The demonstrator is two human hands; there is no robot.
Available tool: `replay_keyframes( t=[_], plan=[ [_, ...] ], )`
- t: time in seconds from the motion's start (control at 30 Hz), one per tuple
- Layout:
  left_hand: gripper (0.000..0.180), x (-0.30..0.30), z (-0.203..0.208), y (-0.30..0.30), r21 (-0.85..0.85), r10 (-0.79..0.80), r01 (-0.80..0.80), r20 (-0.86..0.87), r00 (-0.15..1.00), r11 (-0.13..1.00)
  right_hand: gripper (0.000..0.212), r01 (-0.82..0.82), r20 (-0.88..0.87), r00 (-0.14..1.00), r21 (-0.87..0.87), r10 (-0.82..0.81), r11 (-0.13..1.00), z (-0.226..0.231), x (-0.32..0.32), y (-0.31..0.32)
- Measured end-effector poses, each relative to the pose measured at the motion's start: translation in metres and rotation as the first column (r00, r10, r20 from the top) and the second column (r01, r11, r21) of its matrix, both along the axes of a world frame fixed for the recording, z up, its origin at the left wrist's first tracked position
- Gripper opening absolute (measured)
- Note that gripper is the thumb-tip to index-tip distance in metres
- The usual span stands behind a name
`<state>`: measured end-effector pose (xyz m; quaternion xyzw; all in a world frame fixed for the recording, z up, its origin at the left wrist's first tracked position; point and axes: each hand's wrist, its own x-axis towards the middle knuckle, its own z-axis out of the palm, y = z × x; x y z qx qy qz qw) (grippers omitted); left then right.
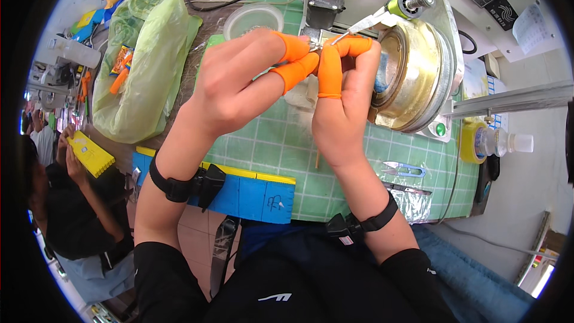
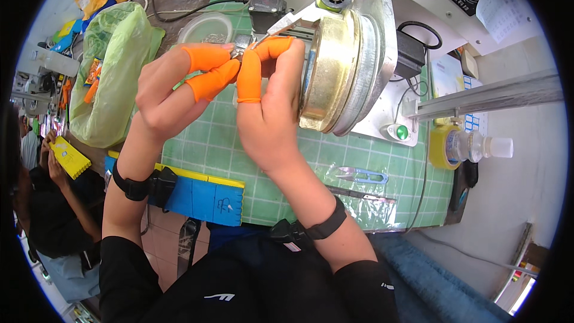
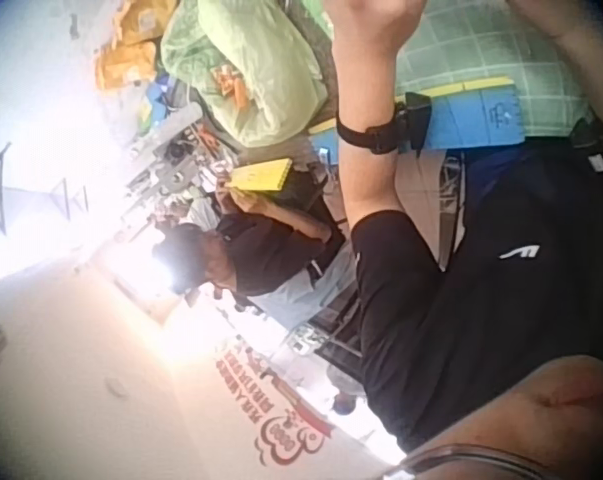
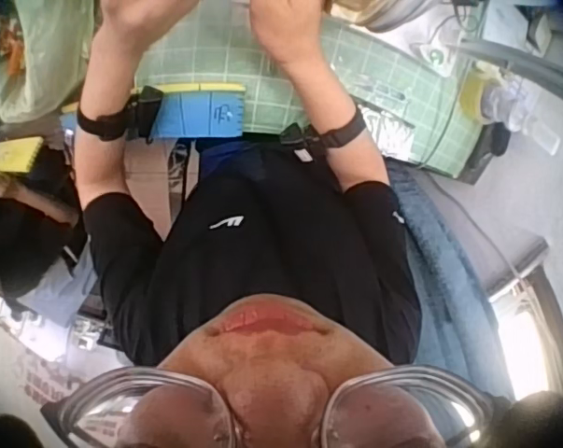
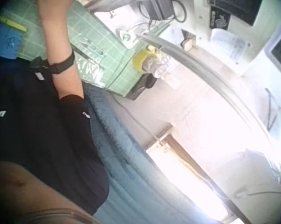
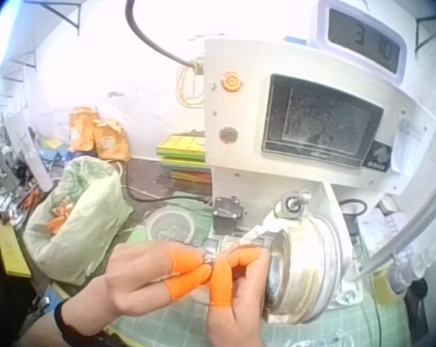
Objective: Assembling small precision components onto a rotary fixture using tweezers and adhesive.
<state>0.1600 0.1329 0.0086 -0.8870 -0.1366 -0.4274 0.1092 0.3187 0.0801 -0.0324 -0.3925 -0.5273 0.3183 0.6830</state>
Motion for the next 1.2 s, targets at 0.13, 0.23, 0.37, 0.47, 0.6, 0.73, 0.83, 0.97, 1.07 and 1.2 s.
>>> replay_keyframes(
  t=[0.13, 0.23, 0.37, 0.47, 0.6, 0.73, 0.83, 0.97, 1.07, 1.2],
  plan=[
    [0.031, 0.003, 0.000, 0.004, 0.046, -0.017, 0.017, 0.005, 1.000, 0.999, 0.011, -0.004, 0.001, 1.000, -0.006, 0.004, 1.000, -0.001, 0.000, -0.001],
    [0.028, 0.007, -0.003, 0.007, 0.056, 0.005, -0.006, 0.029, 1.000, 0.998, 0.012, -0.053, -0.103, 0.994, -0.056, 0.047, 0.997, 0.002, 0.000, -0.004],
    [0.026, 0.011, -0.003, 0.006, 0.035, 0.034, -0.035, 0.037, 0.999, 0.999, 0.016, -0.062, -0.167, 0.985, -0.102, 0.044, 0.993, 0.001, 0.002, -0.007],
    [0.026, 0.011, -0.004, 0.004, 0.042, 0.022, -0.025, 0.051, 0.998, 0.999, 0.014, -0.064, -0.165, 0.985, -0.101, 0.047, 0.993, 0.000, 0.000, -0.008],
    [0.026, 0.010, -0.001, 0.002, 0.051, 0.019, -0.022, 0.061, 0.998, 0.998, 0.012, -0.043, -0.135, 0.990, -0.036, 0.038, 0.998, -0.004, -0.003, -0.005],
    [0.024, 0.008, 0.001, 0.000, 0.042, 0.035, -0.036, 0.042, 0.999, 0.998, 0.010, 0.041, 0.024, 0.999, 0.048, -0.043, 0.998, -0.009, -0.001, 0.002],
    [0.024, 0.008, 0.002, 0.001, 0.044, 0.059, -0.061, 0.035, 0.998, 0.997, 0.009, 0.096, 0.126, 0.986, 0.099, -0.108, 0.990, -0.009, 0.000, 0.005],
    [0.026, 0.007, -0.001, 0.002, 0.059, 0.061, -0.063, 0.035, 0.998, 0.996, 0.011, 0.107, 0.103, 0.988, 0.060, -0.113, 0.992, -0.006, -0.001, 0.003],
    [0.026, 0.007, -0.006, -0.001, 0.038, 0.049, -0.050, 0.034, 0.998, 0.998, 0.011, 0.115, 0.104, 0.988, 0.029, -0.118, 0.993, -0.006, -0.001, -0.002],
    [0.026, 0.008, -0.006, -0.004, 0.001, 0.028, -0.028, 0.039, 0.999, 1.000, 0.011, 0.105, 0.082, 0.991, 0.041, -0.108, 0.994, -0.011, 0.001, -0.003]
  ],
)
